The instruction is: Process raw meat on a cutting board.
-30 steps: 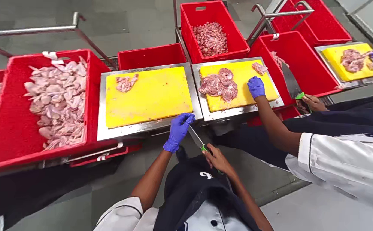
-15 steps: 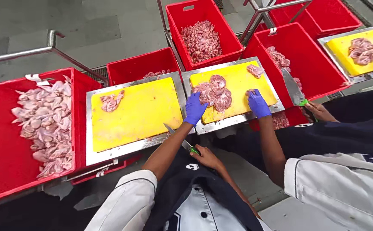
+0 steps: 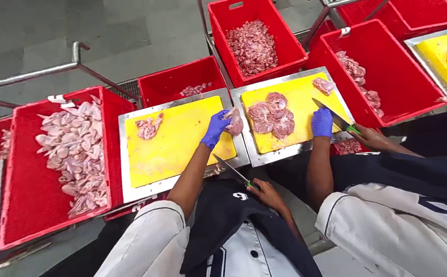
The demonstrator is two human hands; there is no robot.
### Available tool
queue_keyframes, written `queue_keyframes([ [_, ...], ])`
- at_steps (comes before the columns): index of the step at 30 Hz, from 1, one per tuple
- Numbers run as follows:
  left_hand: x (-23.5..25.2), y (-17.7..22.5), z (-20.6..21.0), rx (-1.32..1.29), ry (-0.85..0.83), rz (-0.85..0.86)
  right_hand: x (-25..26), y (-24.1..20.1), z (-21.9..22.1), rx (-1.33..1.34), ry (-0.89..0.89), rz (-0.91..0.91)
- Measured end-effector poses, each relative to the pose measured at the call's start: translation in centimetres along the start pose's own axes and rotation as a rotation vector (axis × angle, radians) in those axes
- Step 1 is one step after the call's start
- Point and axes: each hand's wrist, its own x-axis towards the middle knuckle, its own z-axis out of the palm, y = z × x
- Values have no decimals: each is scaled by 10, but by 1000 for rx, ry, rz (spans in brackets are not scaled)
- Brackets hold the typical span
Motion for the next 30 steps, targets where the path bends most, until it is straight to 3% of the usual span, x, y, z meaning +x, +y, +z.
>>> queue_keyframes([
  [4, -11, 15, -85, 122, -150, -8, 12, -18, 20, 158, 111, 14],
  [8, 0, -13, -152, 727, 241, 19, 23, -42, 43, 331, 189, 107],
  [10, -13, -21, -153, 883, 243, 174, 29, -52, 47, 334, 213, 138],
  [12, -32, -39, -141, 1043, 81, 341, 36, -62, 49, 282, 239, 160],
  [14, -51, -60, -132, 1152, -16, 392, 44, -75, 51, 214, 258, 200],
  [18, -71, -85, -146, 1158, 124, 503, 59, -98, 48, 62, 302, 284],
  [22, -96, -114, -167, 1131, 132, 653, 68, -116, 51, -95, 332, 297],
  [27, -115, -121, -177, 945, 115, 635, 71, -133, 54, -257, 312, 340],
  [30, -101, -100, -178, 772, 249, 617, 73, -151, 59, -324, 342, 366],
])
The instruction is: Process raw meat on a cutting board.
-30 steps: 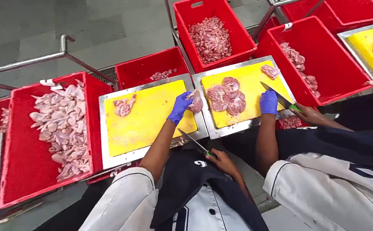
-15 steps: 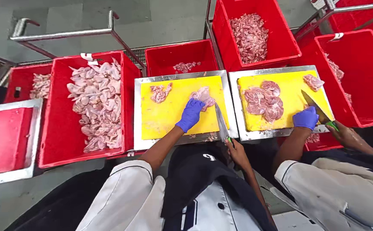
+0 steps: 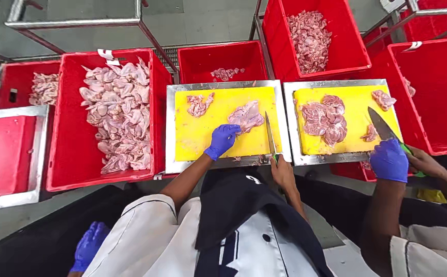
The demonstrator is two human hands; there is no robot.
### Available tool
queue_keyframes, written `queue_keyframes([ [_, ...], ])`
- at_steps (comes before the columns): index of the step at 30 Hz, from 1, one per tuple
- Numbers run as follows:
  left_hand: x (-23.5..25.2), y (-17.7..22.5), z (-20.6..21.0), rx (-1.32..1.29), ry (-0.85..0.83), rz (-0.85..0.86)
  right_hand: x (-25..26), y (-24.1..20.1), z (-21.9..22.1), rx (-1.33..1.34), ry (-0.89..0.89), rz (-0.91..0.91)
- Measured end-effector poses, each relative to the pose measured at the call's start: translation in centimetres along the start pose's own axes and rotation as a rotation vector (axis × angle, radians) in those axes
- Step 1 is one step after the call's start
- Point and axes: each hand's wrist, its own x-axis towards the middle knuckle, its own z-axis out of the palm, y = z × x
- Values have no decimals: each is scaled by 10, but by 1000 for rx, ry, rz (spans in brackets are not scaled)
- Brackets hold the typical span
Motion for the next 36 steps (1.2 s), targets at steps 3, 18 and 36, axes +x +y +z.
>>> queue_keyframes([
  [3, 47, 7, -6, -33, -42, -87, -6, -13, 1, 11, 62, -20],
  [18, 91, -24, -1, 64, -361, -30, -5, -91, 2, -19, -156, -100],
  [36, 92, -26, -6, 26, -256, -162, -70, -50, 47, -119, -221, 166],
])
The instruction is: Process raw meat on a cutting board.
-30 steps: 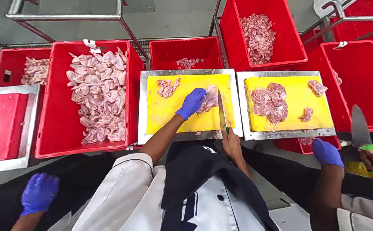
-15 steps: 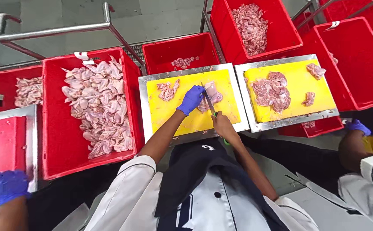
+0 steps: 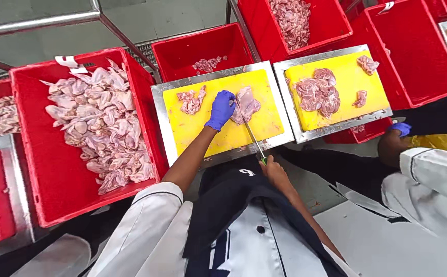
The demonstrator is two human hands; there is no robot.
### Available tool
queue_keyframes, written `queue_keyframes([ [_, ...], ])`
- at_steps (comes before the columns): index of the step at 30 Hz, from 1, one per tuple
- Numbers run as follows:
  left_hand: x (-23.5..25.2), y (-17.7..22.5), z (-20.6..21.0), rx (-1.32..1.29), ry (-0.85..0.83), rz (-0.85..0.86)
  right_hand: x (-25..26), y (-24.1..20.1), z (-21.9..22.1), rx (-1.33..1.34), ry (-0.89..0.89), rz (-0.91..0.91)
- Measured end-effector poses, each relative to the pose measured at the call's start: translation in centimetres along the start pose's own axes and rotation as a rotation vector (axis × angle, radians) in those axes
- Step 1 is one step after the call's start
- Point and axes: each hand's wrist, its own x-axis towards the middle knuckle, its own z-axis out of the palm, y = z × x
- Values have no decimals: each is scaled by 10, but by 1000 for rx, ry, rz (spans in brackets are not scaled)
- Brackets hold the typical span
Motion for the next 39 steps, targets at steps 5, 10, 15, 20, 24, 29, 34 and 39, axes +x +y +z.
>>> queue_keyframes([
  [5, 7, 3, -13, 214, -139, -76, 23, 11, -24, 6, 102, -132],
  [10, 19, 25, -22, 283, -460, -100, 59, -1, -60, -32, 261, -154],
  [15, 4, 45, -48, -349, -302, -276, 82, 10, -79, 78, 323, -77],
  [20, -37, 75, -21, -906, 134, -539, 97, 14, -89, 119, 286, -115],
  [24, -85, 62, 24, -767, -108, -744, 92, 14, -88, 117, 287, -118],
  [29, -63, 57, 12, -232, -9, -289, 60, 23, -62, 191, 239, -165],
  [34, -18, 44, 26, -81, -170, 115, 46, 14, -40, 273, 139, -231],
  [39, -15, 41, 36, -101, -213, 169, 46, -6, -29, 297, 99, -210],
])
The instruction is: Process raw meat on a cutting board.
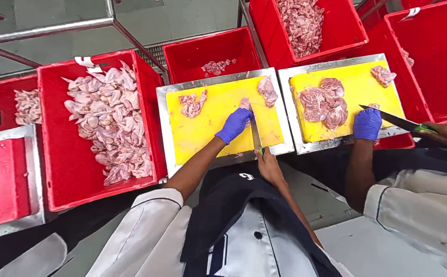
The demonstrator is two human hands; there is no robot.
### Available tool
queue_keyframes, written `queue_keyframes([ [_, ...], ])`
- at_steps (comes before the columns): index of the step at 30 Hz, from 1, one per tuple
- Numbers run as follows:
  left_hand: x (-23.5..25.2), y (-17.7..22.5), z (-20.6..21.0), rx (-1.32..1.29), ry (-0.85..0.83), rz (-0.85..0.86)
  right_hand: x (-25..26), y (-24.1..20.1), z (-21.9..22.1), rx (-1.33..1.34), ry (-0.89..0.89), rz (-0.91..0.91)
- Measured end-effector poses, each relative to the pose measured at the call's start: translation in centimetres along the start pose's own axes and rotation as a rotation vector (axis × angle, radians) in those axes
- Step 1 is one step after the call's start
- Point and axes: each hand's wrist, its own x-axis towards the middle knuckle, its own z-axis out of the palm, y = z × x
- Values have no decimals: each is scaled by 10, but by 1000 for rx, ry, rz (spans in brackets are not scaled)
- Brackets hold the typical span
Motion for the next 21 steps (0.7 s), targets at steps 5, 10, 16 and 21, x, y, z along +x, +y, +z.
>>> queue_keyframes([
  [5, -3, -8, 5, -3, 78, 25, 24, -48, 10, -65, 38, 56],
  [10, -10, 0, -11, -33, 60, 61, 77, -91, -6, -112, 111, 53],
  [16, -2, -16, 2, -33, 103, 58, -8, -38, 25, -151, 58, 152],
  [21, 11, -23, -26, -11, 76, 94, -55, 16, 33, -132, 4, 194],
])
